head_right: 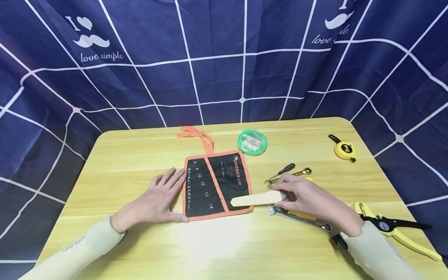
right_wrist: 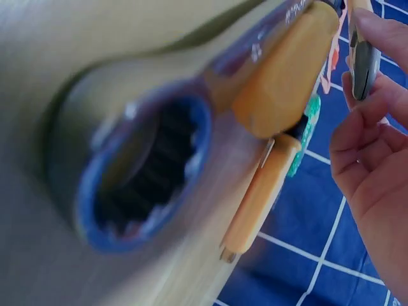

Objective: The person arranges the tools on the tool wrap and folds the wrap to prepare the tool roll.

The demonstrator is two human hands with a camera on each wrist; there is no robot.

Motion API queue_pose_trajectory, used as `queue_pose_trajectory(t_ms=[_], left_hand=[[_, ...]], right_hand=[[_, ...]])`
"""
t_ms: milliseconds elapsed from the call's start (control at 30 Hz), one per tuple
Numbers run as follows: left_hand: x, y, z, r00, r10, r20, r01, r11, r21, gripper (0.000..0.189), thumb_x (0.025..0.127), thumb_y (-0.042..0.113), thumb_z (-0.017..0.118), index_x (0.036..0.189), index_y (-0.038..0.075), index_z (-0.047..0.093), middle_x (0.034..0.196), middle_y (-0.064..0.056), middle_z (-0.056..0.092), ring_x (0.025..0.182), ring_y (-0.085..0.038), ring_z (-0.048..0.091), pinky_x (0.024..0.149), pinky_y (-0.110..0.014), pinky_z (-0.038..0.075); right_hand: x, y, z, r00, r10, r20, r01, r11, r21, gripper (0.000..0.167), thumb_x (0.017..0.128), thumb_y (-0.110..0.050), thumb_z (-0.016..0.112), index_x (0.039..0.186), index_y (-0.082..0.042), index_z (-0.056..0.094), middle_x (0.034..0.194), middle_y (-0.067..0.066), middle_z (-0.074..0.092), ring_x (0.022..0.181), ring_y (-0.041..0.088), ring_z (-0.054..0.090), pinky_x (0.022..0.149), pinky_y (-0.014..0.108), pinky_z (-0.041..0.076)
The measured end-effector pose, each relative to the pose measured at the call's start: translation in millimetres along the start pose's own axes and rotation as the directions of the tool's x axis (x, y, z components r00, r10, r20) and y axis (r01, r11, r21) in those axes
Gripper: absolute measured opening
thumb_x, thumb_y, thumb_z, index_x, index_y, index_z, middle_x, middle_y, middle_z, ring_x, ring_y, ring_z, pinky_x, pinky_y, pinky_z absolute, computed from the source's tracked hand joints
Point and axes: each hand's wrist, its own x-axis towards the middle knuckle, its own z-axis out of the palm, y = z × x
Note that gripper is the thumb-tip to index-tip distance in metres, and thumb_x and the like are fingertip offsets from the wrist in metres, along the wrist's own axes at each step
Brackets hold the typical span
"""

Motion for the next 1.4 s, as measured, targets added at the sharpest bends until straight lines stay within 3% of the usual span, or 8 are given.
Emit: queue_pose_trajectory(t_ms=[233, 467, 600, 967, 1133, 1400], left_hand=[[1.6, -0.9, -0.8, 1.000, 0.000, 0.012, 0.000, 1.000, -0.002, 0.135, 0.084, 0.086, 0.071, 0.172, -0.003, 0.021, 0.179, -0.021, 0.020, 0.161, -0.051, 0.020, 0.118, -0.073, 0.027], [0.9, -1.0, -0.9, 1.000, 0.012, 0.014, -0.012, 1.000, 0.001, 0.133, 0.085, 0.085, 0.071, 0.171, -0.005, 0.024, 0.178, -0.023, 0.022, 0.159, -0.053, 0.023, 0.116, -0.074, 0.029], [0.5, -1.3, -1.1, 1.000, 0.016, 0.003, -0.016, 1.000, -0.001, 0.133, 0.085, 0.085, 0.071, 0.170, -0.005, 0.025, 0.177, -0.023, 0.023, 0.158, -0.053, 0.025, 0.116, -0.074, 0.030], [0.4, -2.6, 0.5, 1.000, 0.019, 0.016, -0.020, 0.999, 0.025, 0.134, 0.085, 0.088, 0.067, 0.171, -0.004, 0.022, 0.178, -0.022, 0.020, 0.160, -0.052, 0.023, 0.116, -0.074, 0.030], [0.4, -1.9, -0.3, 1.000, 0.019, 0.019, -0.019, 1.000, 0.023, 0.133, 0.085, 0.088, 0.068, 0.171, -0.004, 0.023, 0.178, -0.022, 0.020, 0.160, -0.052, 0.022, 0.117, -0.073, 0.029], [0.3, -1.5, -1.3, 1.000, 0.017, 0.025, -0.018, 1.000, 0.015, 0.134, 0.085, 0.087, 0.069, 0.171, -0.004, 0.023, 0.178, -0.022, 0.020, 0.160, -0.052, 0.021, 0.117, -0.074, 0.028]], right_hand=[[7.0, -6, 4, 1.000, 0.021, 0.012, -0.021, 1.000, 0.010, 0.041, 0.081, -0.013, 0.098, 0.118, -0.018, 0.082, 0.101, -0.017, 0.058, 0.071, -0.004, 0.052, 0.057, 0.018, 0.046], [16.5, -14, 8, 0.996, 0.039, 0.083, -0.044, 0.998, 0.053, 0.033, 0.088, -0.016, 0.095, 0.118, -0.017, 0.081, 0.100, -0.014, 0.058, 0.073, -0.003, 0.055, 0.059, 0.020, 0.049], [20.8, -19, 13, 0.996, 0.041, 0.080, -0.045, 0.998, 0.043, 0.032, 0.089, -0.018, 0.094, 0.118, -0.016, 0.080, 0.100, -0.013, 0.058, 0.075, -0.003, 0.055, 0.061, 0.020, 0.049], [33.2, -28, 24, 0.996, -0.007, 0.088, -0.001, 0.996, 0.085, 0.029, 0.091, -0.005, 0.087, 0.118, -0.012, 0.078, 0.102, -0.011, 0.060, 0.078, -0.002, 0.057, 0.065, 0.021, 0.052], [37.7, -31, 26, 0.994, -0.011, 0.107, 0.001, 0.996, 0.086, 0.027, 0.093, -0.007, 0.084, 0.117, -0.016, 0.078, 0.101, -0.013, 0.060, 0.078, -0.002, 0.057, 0.065, 0.021, 0.052], [45.2, -35, 30, 0.990, -0.016, 0.140, 0.008, 0.998, 0.058, 0.028, 0.094, -0.009, 0.084, 0.121, -0.011, 0.079, 0.104, -0.011, 0.061, 0.079, -0.002, 0.057, 0.067, 0.021, 0.052]])
